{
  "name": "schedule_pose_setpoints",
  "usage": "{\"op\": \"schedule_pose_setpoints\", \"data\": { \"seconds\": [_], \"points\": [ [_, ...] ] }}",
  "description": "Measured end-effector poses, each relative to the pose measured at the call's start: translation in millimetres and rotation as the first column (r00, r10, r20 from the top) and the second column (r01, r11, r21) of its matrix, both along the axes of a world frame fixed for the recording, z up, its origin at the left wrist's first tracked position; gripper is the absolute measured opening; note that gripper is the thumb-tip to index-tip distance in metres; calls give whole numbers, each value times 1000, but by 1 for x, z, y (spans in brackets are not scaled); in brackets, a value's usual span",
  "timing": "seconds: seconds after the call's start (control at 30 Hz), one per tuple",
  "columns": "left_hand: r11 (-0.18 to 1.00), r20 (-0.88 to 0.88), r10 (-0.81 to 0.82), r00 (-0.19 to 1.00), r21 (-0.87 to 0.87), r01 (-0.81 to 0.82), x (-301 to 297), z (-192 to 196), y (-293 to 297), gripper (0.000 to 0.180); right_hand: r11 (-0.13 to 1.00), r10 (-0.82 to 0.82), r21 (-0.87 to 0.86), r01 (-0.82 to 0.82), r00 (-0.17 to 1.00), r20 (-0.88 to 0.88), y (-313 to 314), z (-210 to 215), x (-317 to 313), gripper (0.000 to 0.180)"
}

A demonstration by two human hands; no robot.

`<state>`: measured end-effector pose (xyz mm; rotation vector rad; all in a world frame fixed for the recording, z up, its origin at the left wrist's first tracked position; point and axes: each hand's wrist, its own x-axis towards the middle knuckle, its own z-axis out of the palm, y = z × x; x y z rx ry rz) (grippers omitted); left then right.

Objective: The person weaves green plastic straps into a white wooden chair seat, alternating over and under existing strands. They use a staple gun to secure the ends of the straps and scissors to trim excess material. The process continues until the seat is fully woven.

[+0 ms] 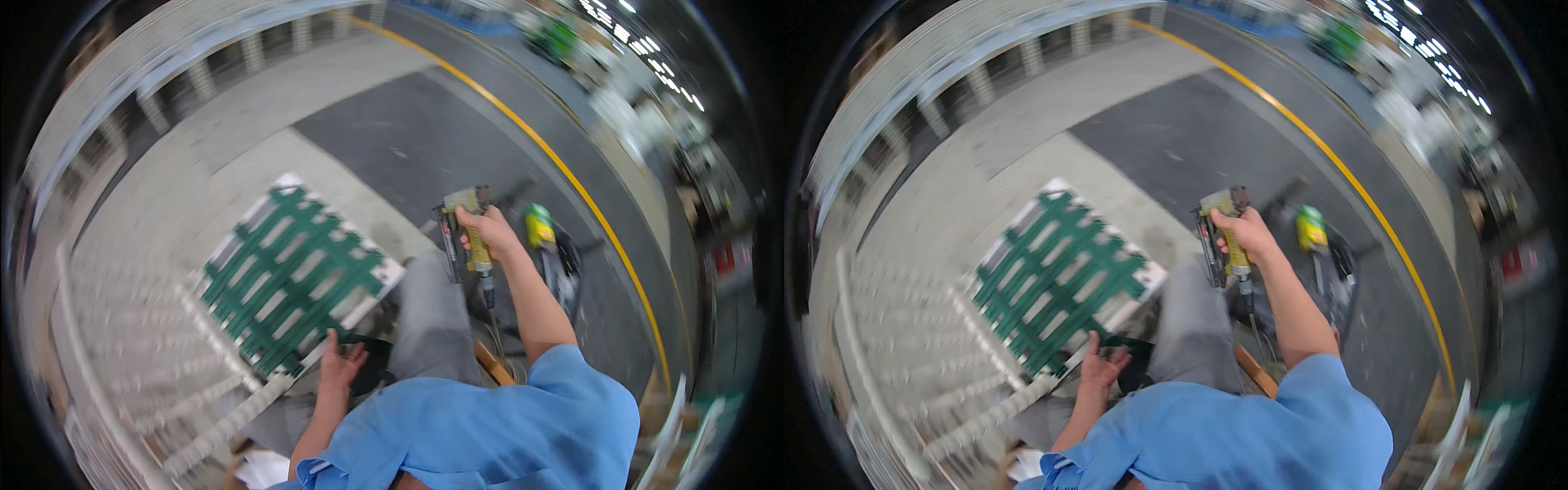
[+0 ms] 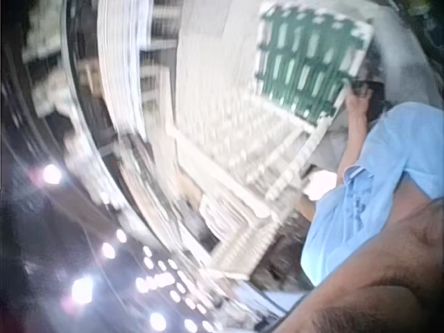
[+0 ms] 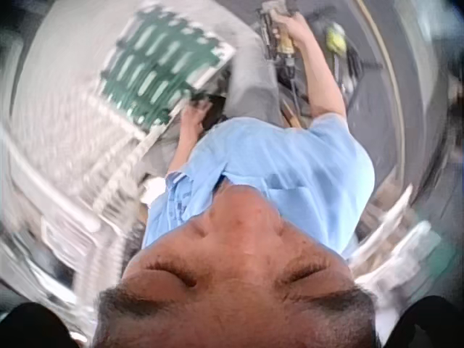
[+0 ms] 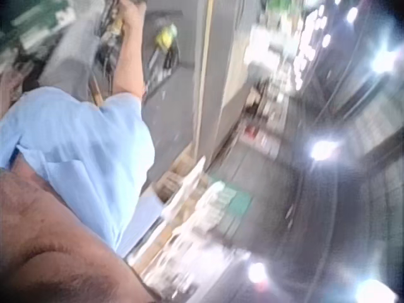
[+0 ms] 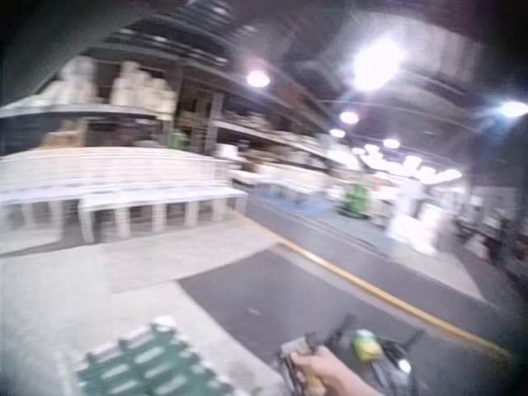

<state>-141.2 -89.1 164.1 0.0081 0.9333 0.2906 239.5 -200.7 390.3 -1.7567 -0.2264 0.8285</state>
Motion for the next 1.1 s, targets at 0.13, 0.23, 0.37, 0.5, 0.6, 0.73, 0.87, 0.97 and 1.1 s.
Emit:
{"op": "schedule_pose_setpoints", "data": {
  "seconds": [0.13,0.23,0.37,0.5,0.6,0.73,0.87,0.97,1.1],
  "points": [
    [994,-52,48,997,99,-43,31,2,-4,73,973,-231,-32,229,969,-82,-148,-40,17,46],
    [984,-125,123,984,143,-105,30,7,-8,58,933,-361,-71,354,918,-165,-203,-79,21,43],
    [984,-98,120,988,144,-105,35,1,-8,48,916,-400,-76,395,876,-269,-258,-114,46,42],
    [993,17,62,998,99,-63,52,-9,-12,45,718,-127,-613,328,929,348,-318,-84,80,51],
    [959,-185,132,974,271,-79,16,-1,-2,43,583,350,-730,356,701,621,-263,-93,53,41],
    [933,-192,195,962,338,-122,14,-9,-1,44,951,174,-300,77,670,722,-212,-85,36,33],
    [963,-295,202,934,235,-134,12,-16,-11,42,941,331,-155,-299,734,592,-92,-82,-37,29],
    [951,-337,83,938,307,26,21,-8,-15,34,786,600,-152,-600,679,424,-26,-104,-101,33],
    [908,-390,23,920,394,145,19,-6,-31,29,391,920,-323,-862,355,168,34,-158,-149,41]
  ]
}}
